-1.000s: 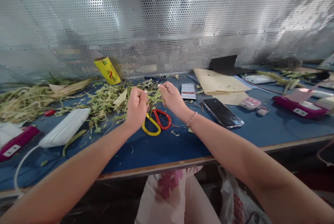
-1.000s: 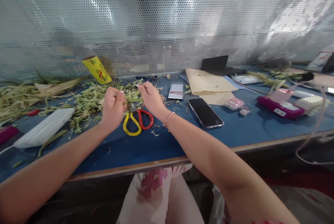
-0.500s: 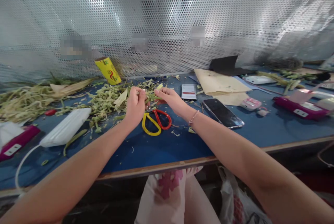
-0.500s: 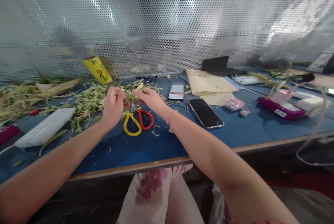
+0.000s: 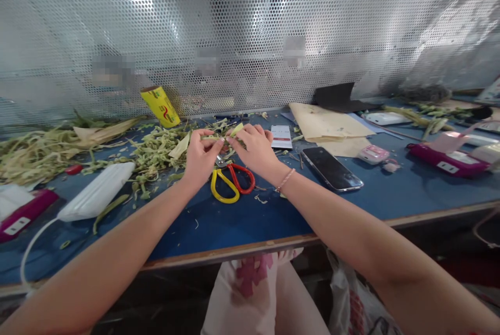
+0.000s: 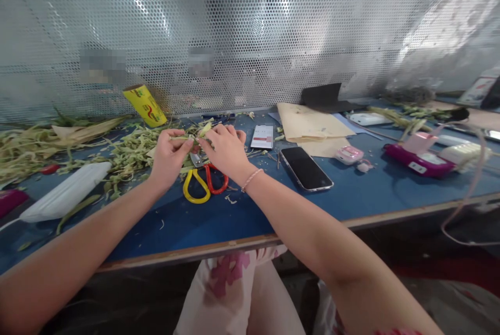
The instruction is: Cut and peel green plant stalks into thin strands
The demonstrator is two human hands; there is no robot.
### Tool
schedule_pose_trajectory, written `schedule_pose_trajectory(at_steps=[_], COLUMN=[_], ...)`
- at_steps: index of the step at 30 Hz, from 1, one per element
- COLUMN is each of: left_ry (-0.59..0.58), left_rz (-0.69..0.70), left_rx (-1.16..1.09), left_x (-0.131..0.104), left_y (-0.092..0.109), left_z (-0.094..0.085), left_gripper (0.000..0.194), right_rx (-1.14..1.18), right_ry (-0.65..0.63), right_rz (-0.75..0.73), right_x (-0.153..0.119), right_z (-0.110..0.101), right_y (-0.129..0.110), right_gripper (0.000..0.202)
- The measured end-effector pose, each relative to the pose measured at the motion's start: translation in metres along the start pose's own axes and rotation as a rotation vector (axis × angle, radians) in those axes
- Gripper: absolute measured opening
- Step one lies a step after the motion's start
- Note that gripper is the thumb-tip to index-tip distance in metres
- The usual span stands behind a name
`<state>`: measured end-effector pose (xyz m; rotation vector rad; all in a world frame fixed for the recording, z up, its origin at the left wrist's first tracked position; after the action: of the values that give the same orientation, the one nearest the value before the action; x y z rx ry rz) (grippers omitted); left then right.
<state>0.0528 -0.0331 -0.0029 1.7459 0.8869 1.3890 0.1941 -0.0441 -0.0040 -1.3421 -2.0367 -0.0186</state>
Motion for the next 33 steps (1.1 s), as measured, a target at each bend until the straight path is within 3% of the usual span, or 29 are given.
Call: schedule_pose_trajectory(at_steps=[6, 14, 22, 27, 33], left_ry=[-0.045, -0.006, -0.043, 0.020, 0.090], left_rz=[-0.059, 0.039, 0.088, 0.039, -0.045], left_rx=[-0.168, 0.005, 0.157, 0.048, -0.086], left_x=[0.004, 0.002, -0.004, -0.007, -0.005], left_y=[-0.011, -0.002, 0.005, 0.002, -0.011], left_z=[0.000, 0.002, 0.005, 0.012, 0.015], left_gripper=[0.030, 0.024, 0.018, 0.013, 0.023], right_rx=[0.036, 0.071, 0.202, 0.267, 0.380], right_ry=[-0.018, -0.003, 0.019, 0.002, -0.034], right_rz=[-0.029, -0.099, -0.249, -0.180, -0.120], right_x=[0.000, -0.001, 0.003, 0.002, 0.002], right_z=[0.001, -0.004, -0.003, -0.001, 0.006], right_y=[0.000, -0.005, -0.001, -0.006, -0.010], right_gripper=[0.020, 0.018, 0.019, 0.014, 0.011])
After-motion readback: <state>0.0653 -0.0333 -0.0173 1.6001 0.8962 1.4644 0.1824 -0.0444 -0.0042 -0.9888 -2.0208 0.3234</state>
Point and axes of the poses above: each hand's wrist, its own x-axis towards the middle knuckle, its own z-axis out of the palm, y = z × x, the point moved 1 cm from there along x, towards the middle knuckle, and after that the axes turned 10 degrees about -y, right-handed, at the moved point
